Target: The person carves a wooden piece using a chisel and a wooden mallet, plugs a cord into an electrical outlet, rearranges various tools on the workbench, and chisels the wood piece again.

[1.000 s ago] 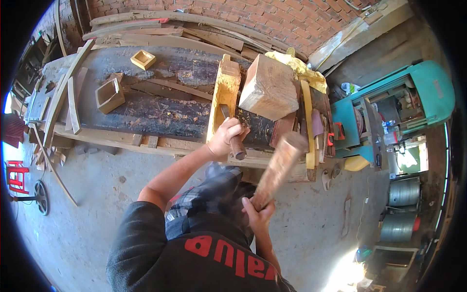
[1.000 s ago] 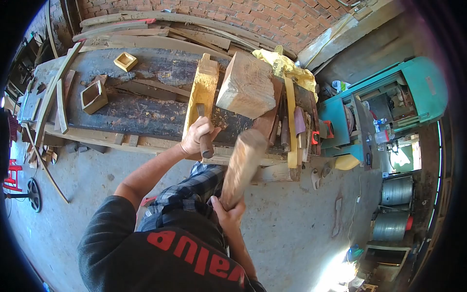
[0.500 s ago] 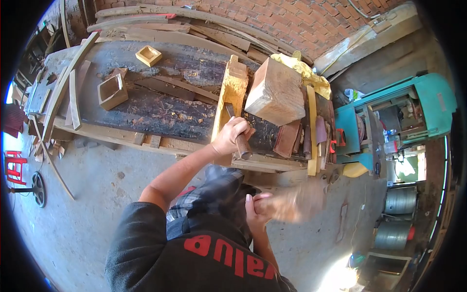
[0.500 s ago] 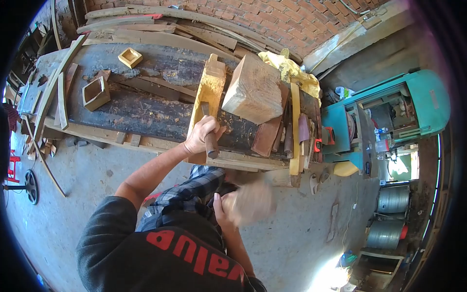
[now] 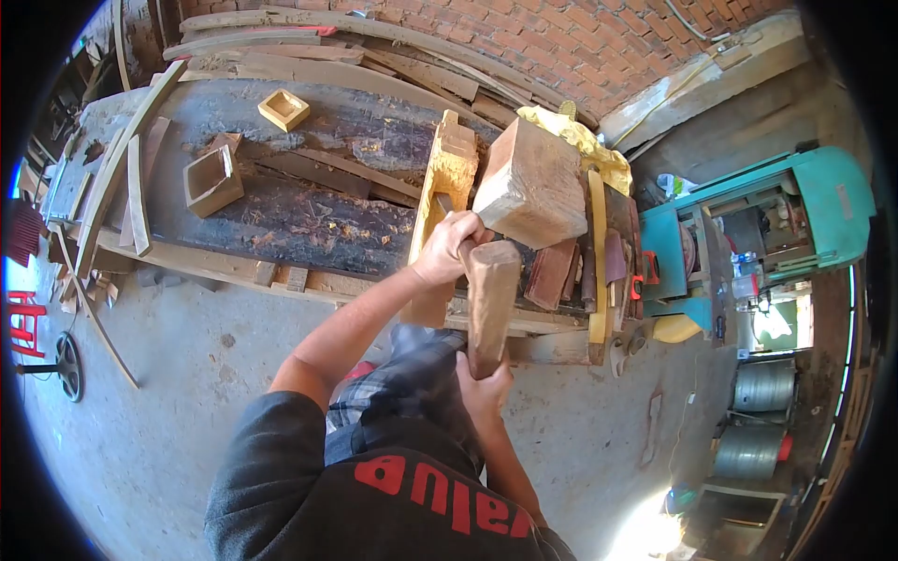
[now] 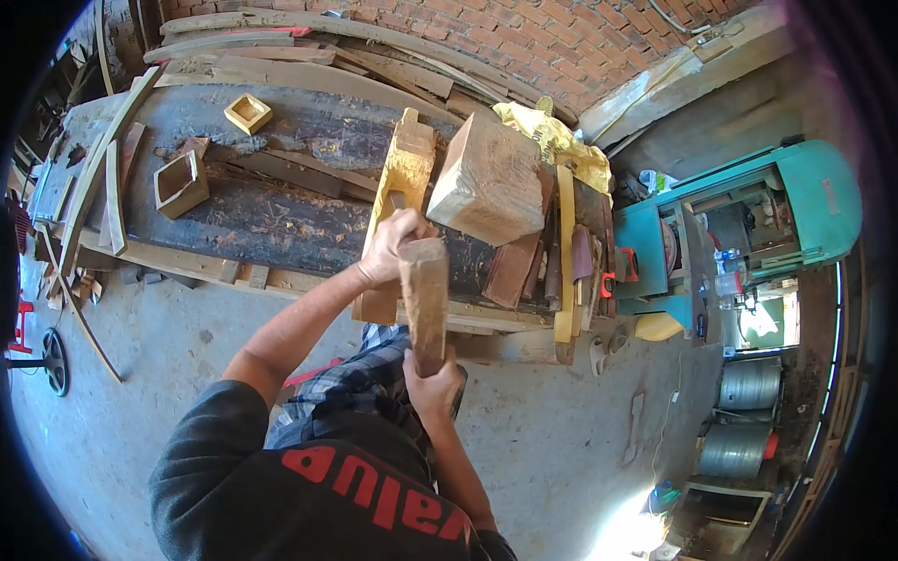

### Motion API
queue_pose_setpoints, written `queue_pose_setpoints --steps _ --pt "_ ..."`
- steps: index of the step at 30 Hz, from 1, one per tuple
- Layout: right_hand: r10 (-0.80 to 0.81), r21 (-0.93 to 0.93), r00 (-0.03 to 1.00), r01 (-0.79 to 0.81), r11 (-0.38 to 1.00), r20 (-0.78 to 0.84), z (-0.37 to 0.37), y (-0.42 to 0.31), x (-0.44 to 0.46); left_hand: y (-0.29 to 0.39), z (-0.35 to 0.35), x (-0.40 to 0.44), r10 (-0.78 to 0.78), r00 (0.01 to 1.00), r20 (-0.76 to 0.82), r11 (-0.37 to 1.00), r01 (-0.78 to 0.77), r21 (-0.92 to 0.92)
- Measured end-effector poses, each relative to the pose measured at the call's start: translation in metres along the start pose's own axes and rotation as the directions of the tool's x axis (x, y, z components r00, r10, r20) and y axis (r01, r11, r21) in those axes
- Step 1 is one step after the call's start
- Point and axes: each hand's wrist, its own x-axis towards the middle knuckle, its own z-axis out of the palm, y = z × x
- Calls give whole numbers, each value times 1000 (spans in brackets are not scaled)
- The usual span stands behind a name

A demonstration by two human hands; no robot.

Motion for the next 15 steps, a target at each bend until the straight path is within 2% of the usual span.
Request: queue_pose_setpoints --steps 1,2,4,5,7,8,9,12,14,15 --pt "31 37 999 -31 999 -10 -3 -4 3 -3 -1 2 69 997 15 998 -69 -14" --pt "26 34 1000 -26 999 -1 -5 -9 4 -6 -2 1 43 998 36 999 -43 4" --pt "-58 182 993 76 980 -102 -13 -20 -2 -10 2 -4 -8 999 53 1000 9 -3" --pt "-55 178 993 73 981 -106 -10 -14 -1 -12 4 -3 -44 997 64 999 44 -3" --pt "-314 -12 940 315 949 -133 0 -6 8 -11 4 0 -35 996 79 999 36 0" --pt "-140 -18 988 139 990 -69 6 -3 12 -11 3 1 4 995 95 1000 -5 10" --pt "-53 -43 998 51 998 -33 8 -6 16 -11 2 1 39 993 115 999 -41 21" --pt "-101 5 992 102 995 -74 -3 -15 11 -15 4 7 25 995 91 999 -27 20" --pt "-199 110 968 217 970 -153 -6 -14 6 -12 6 5 11 997 73 1000 -12 14" --pt "-200 111 967 218 970 -157 -2 -7 8 -13 7 5 15 997 75 1000 -16 14"
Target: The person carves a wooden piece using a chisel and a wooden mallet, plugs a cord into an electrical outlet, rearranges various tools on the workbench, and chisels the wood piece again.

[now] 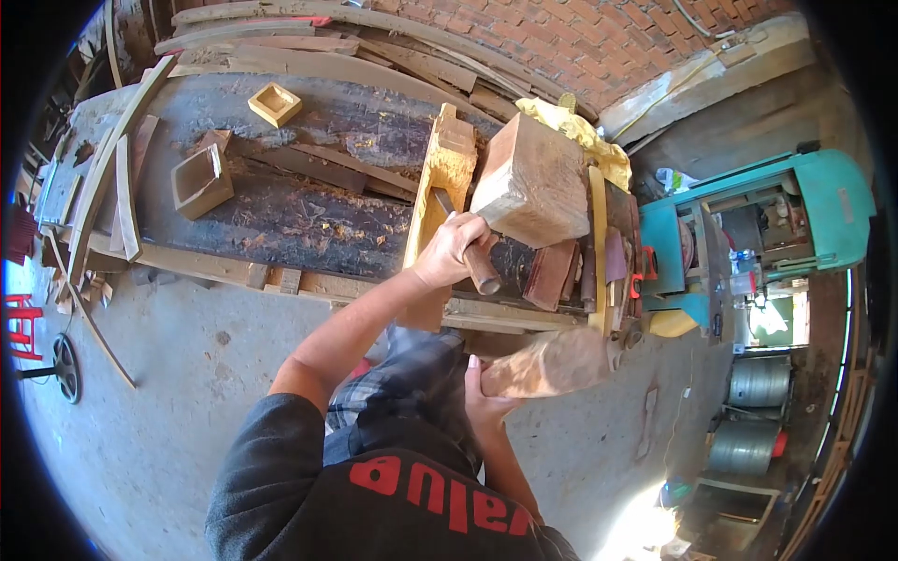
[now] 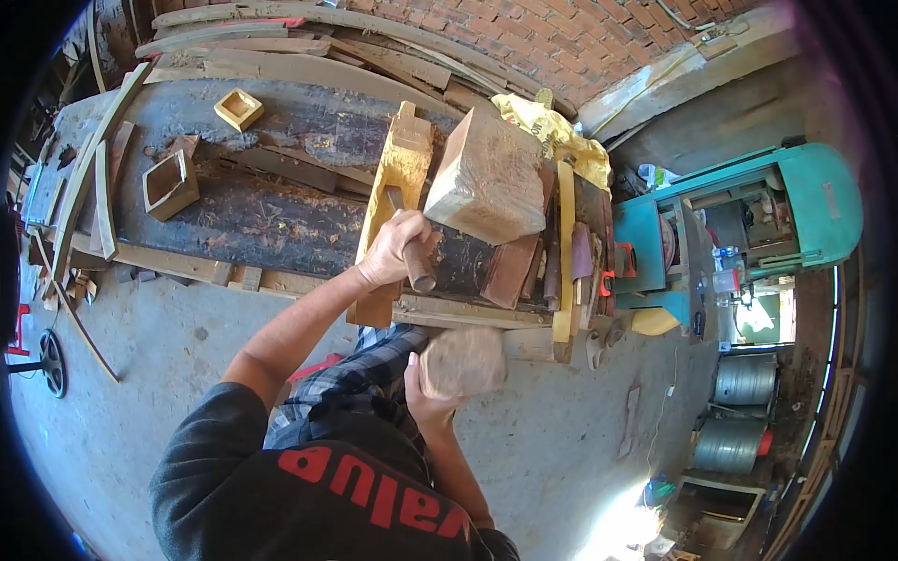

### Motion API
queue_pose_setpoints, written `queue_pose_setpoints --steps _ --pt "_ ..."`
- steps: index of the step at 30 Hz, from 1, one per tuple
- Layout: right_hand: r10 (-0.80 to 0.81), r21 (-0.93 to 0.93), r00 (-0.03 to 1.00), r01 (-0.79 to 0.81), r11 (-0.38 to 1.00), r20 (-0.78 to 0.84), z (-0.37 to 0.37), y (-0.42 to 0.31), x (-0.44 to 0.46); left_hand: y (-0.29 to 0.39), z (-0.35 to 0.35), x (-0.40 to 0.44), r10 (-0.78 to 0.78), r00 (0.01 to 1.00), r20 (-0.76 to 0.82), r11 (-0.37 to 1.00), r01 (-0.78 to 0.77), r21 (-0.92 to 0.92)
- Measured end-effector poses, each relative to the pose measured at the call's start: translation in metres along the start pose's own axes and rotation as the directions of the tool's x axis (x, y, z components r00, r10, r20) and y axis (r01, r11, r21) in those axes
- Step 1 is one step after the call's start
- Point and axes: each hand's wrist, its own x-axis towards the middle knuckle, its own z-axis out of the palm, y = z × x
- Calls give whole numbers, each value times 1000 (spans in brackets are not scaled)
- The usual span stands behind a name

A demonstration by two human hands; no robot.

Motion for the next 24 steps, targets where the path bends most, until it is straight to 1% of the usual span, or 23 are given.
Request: queue_pose_setpoints --steps 2,3,4,6,7,8,9,10,11,12,13,14,16,17,18,19,20,21,22,24 --pt "-63 -130 997 67 989 42 11 24 -1 -2 1 -1 -27 1000 0 1000 27 3" --pt "176 -145 979 -161 976 99 13 26 -1 -2 -1 0 -2 999 32 1000 3 -10" --pt "175 -141 980 -160 977 99 13 13 3 -2 -3 2 0 999 32 1000 1 -6" --pt "117 -11 993 -118 993 -8 7 -12 10 -2 -2 0 31 999 -19 999 -30 29" --pt "33 46 997 -30 999 -75 7 -16 8 -3 1 0 24 999 -44 1000 -23 19" --pt "224 48 971 -229 972 88 -5 3 -7 -5 1 0 25 999 -41 1000 -25 0" --pt "-49 -109 999 49 993 4 -1 2 -1 -2 1 1 14 999 -36 1000 -14 3" --pt "-331 -280 943 309 909 -33 5 0 8 0 0 2 7 999 -34 1000 -7 8" --pt "-77 -182 997 77 980 8 12 8 10 1 0 4 17 999 -37 1000 -17 10" --pt "179 -96 981 -171 981 77 17 10 12 2 -1 5 44 999 -19 999 -44 3" --pt "235 -65 971 -233 970 40 17 10 9 2 -1 4 67 998 5 998 -67 -4" --pt "227 -59 973 -224 973 42 16 12 11 0 -2 7 74 997 0 997 -74 3" --pt "126 45 989 -123 991 -82 6 -6 8 1 -2 3 12 1000 -17 1000 -12 4" --pt "48 61 993 -41 997 -110 2 -9 6 -3 1 3 7 999 -41 1000 -6 13" --pt "47 29 998 -46 999 -48 -1 18 -7 -2 2 2 12 999 -36 1000 -12 13" --pt "-99 -111 990 87 990 -101 6 27 -7 -1 1 3 1 1000 -28 1000 -1 14" --pt "-251 -256 959 212 943 -131 11 34 -8 0 1 4 -9 1000 -25 1000 9 15" --pt "-85 -115 995 79 990 -53 15 25 1 0 1 4 6 1000 -16 1000 -6 2" --pt "104 -96 993 -98 991 59 17 33 0 0 1 2 12 1000 -18 1000 -12 2" --pt "184 -76 983 -183 980 5 7 15 -3 -4 -1 1 48 999 5 999 -48 -3"
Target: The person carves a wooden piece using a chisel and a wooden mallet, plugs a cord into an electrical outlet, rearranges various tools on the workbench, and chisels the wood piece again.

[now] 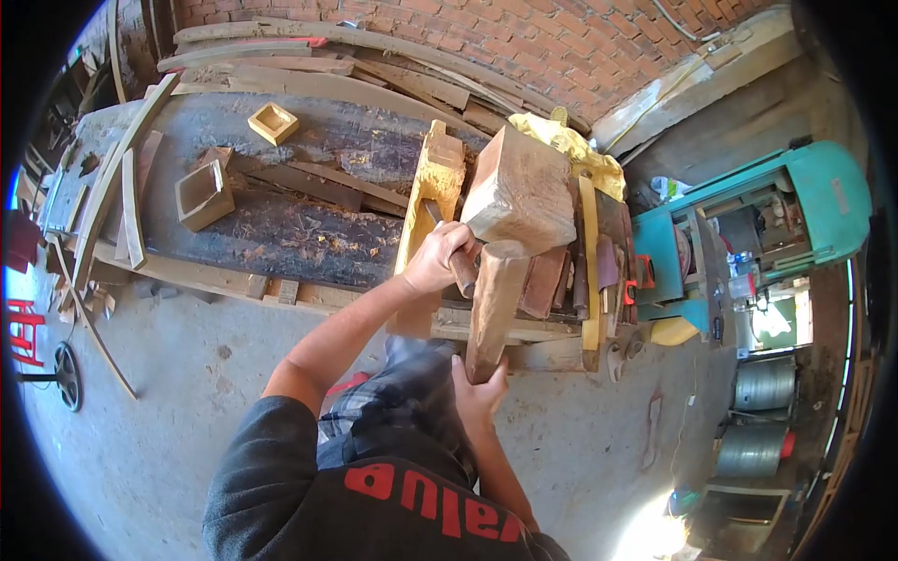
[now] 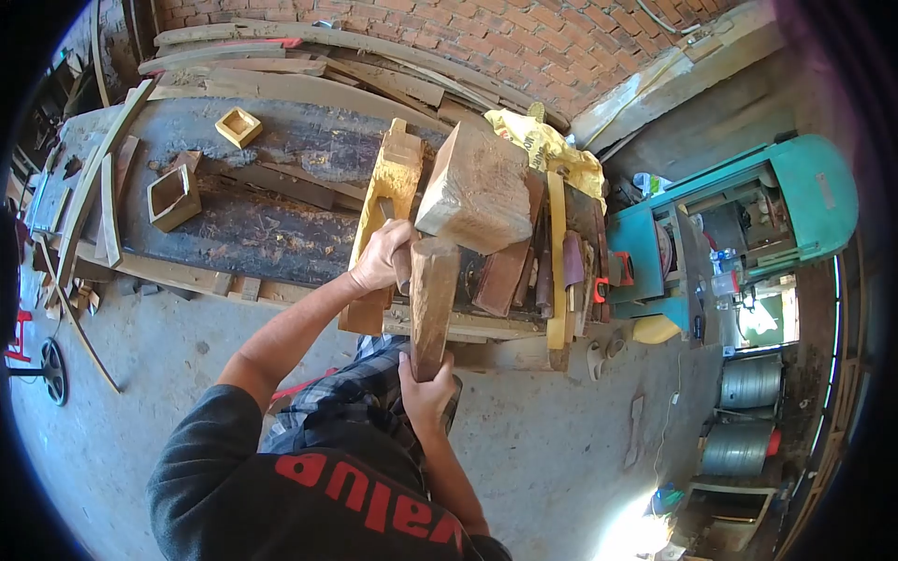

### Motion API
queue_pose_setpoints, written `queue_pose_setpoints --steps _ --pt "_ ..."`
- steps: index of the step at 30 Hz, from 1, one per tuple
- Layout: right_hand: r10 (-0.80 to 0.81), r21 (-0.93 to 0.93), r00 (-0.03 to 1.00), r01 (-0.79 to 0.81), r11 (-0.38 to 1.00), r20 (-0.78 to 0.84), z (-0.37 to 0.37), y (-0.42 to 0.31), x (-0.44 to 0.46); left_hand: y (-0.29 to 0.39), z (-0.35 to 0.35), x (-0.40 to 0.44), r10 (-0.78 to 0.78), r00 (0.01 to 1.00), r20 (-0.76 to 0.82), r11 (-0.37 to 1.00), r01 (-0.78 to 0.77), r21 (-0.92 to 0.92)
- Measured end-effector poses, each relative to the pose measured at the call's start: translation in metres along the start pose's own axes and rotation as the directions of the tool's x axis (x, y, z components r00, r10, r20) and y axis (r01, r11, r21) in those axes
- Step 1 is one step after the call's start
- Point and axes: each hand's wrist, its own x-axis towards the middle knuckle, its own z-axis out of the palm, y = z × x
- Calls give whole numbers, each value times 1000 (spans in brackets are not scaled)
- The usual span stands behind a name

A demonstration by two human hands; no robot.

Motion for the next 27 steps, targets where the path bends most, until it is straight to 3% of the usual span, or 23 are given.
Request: queue_pose_setpoints --steps 1,3,6,7,8,10,12,14,16,17,18,20,22,23,24,25,27 --pt "5 -2 1000 -5 1000 6 -3 -6 -1 1 2 -1 -35 999 -23 999 36 31" --pt "-185 113 967 206 972 -174 -3 -15 -2 1 2 -2 -34 999 -12 999 35 33" --pt "-260 60 956 270 961 -134 11 4 2 5 2 5 -43 999 -32 998 45 54" --pt "-69 38 994 66 997 86 7 3 7 5 -1 12 -92 996 15 996 92 21" --pt "-27 40 997 24 999 74 6 8 4 3 -4 17 -145 987 71 989 146 -9" --pt "128 171 982 -151 974 137 -7 3 3 -3 -6 39 -230 973 -16 973 230 -17" --pt "135 214 987 -152 965 92 -21 -1 -10 4 -11 63 -315 936 -156 931 273 -243" --pt "118 264 992 -125 956 43 -33 -3 -16 24 -21 66 -257 946 -199 949 208 -237" --pt "87 273 995 -97 957 47 -47 -10 -28 40 -20 43 -131 990 -59 990 128 -55" --pt "-62 202 998 62 977 -6 -54 -19 -31 32 -12 26 7 1000 -5 998 -7 -64" --pt "-60 208 998 60 976 -8 -57 -25 -34 45 -8 9 64 998 13 996 -63 -63" --pt "-35 167 999 37 985 -14 -65 -26 -47 46 4 -22 23 994 110 996 -13 -87" --pt "47 232 997 -60 971 65 -74 -10 -63 43 8 -37 99 981 165 995 -99 -8" --pt "-244 -33 965 248 968 100 -79 -5 -67 43 9 -39 94 982 164 996 -94 -10" --pt "-491 -271 846 532 802 207 -82 -5 -66 46 8 -38 80 984 159 997 -77 -27" --pt "-375 51 921 372 927 109 -84 -11 -57 49 7 -36 69 986 155 997 -62 -44" --pt "-360 -16 927 363 932 106 -63 10 -53 49 6 -33 54 988 142 998 -48 -49"
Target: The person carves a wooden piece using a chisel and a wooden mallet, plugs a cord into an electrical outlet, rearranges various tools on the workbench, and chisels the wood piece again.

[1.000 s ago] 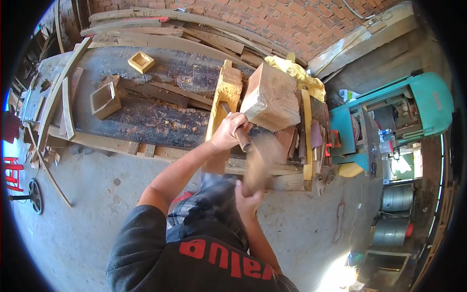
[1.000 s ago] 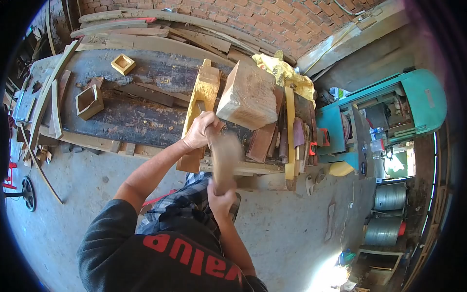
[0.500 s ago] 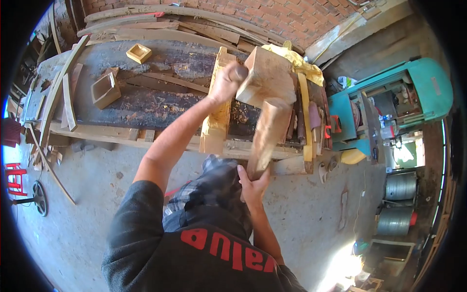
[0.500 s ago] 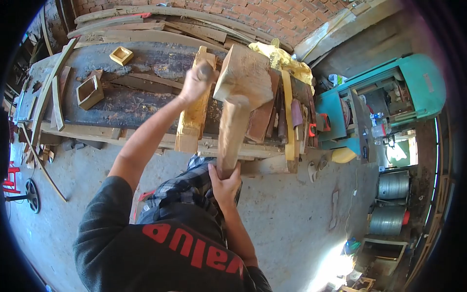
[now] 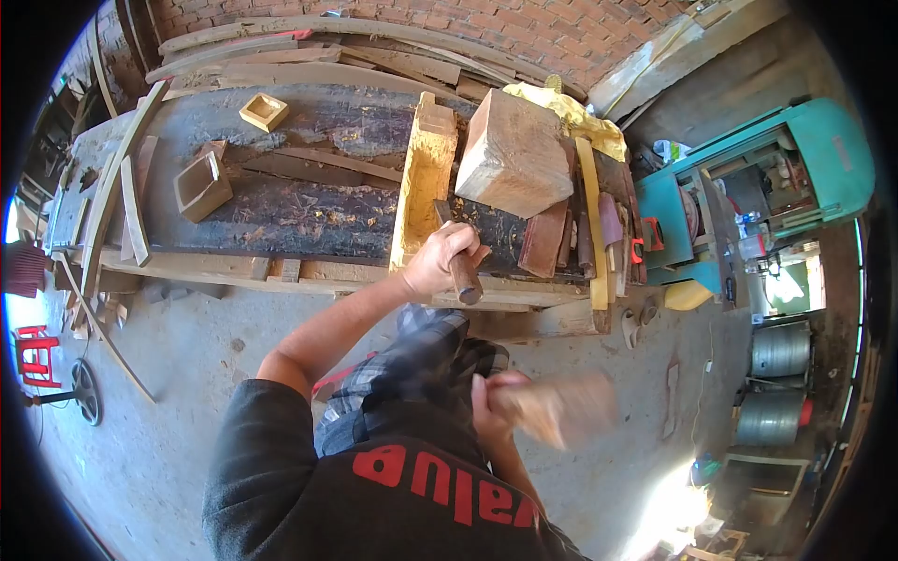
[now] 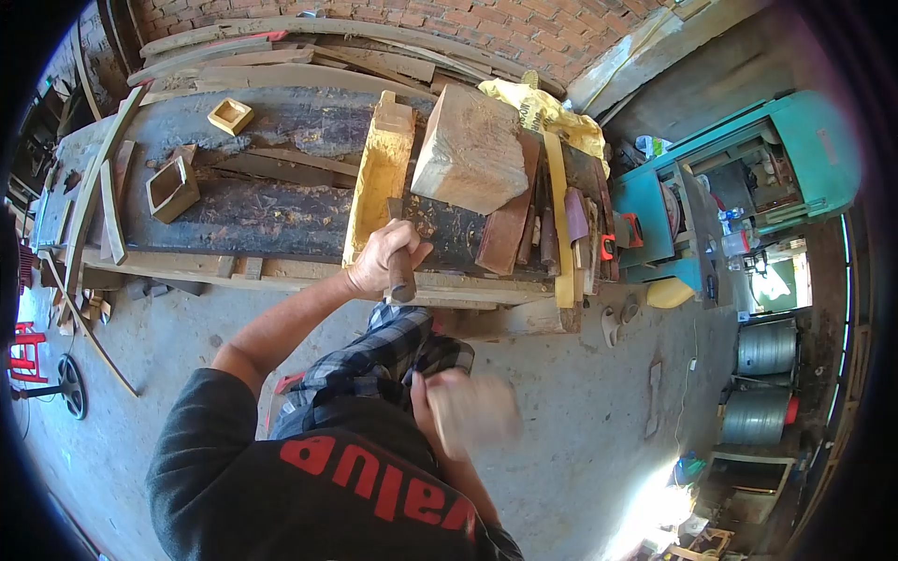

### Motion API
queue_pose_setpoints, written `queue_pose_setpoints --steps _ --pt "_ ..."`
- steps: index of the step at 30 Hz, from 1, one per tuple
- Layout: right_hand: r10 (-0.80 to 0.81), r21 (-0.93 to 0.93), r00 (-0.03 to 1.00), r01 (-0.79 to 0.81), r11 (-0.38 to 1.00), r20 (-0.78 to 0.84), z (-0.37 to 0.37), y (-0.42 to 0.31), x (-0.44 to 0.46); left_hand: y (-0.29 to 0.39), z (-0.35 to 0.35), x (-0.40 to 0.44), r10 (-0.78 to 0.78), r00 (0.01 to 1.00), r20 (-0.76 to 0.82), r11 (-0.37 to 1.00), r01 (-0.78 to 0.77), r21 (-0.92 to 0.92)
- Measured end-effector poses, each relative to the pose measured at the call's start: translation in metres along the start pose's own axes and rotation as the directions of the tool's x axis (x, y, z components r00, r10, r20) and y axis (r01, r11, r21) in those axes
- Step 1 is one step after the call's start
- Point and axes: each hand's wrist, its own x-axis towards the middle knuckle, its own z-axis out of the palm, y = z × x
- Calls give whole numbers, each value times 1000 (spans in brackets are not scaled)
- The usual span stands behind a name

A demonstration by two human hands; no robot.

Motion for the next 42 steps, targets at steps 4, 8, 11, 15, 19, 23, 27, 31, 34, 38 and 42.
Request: queue_pose_setpoints --steps 4,8,11,15,19,23,27,31,34,38,42 --pt "429 121 903 -428 896 19 22 6 8 -10 -14 -1 -55 998 35 997 57 -49" --pt "385 255 922 -365 895 -33 13 -3 2 -16 -3 3 -91 993 -72 996 89 -29" --pt "-129 -103 991 133 986 45 14 24 -1 -12 5 4 -86 995 -59 996 86 -13" --pt "358 21 930 -360 933 81 25 3 21 -29 9 13 112 993 26 989 -114 98" --pt "348 138 936 -351 926 46 6 -16 18 -16 13 16 80 995 -57 993 -75 87" --pt "293 172 952 -276 945 -83 -5 -20 4 2 21 -12 79 995 62 996 -82 42" --pt "322 174 945 -309 935 -56 -18 -23 0 3 22 -15 115 993 37 993 -116 32" --pt "78 47 997 -78 996 11 -31 -16 -9 11 19 -1 -4 1000 6 1000 4 -10" --pt "-238 -375 962 270 887 130 -18 -8 2 11 18 5 -53 997 -54 999 53 -3" --pt "376 85 927 -375 923 5 8 -2 16 12 14 11 -105 993 -56 993 102 -52" --pt "223 64 975 -221 973 -16 -13 -15 9 9 21 3 -88 993 -75 996 86 -34"
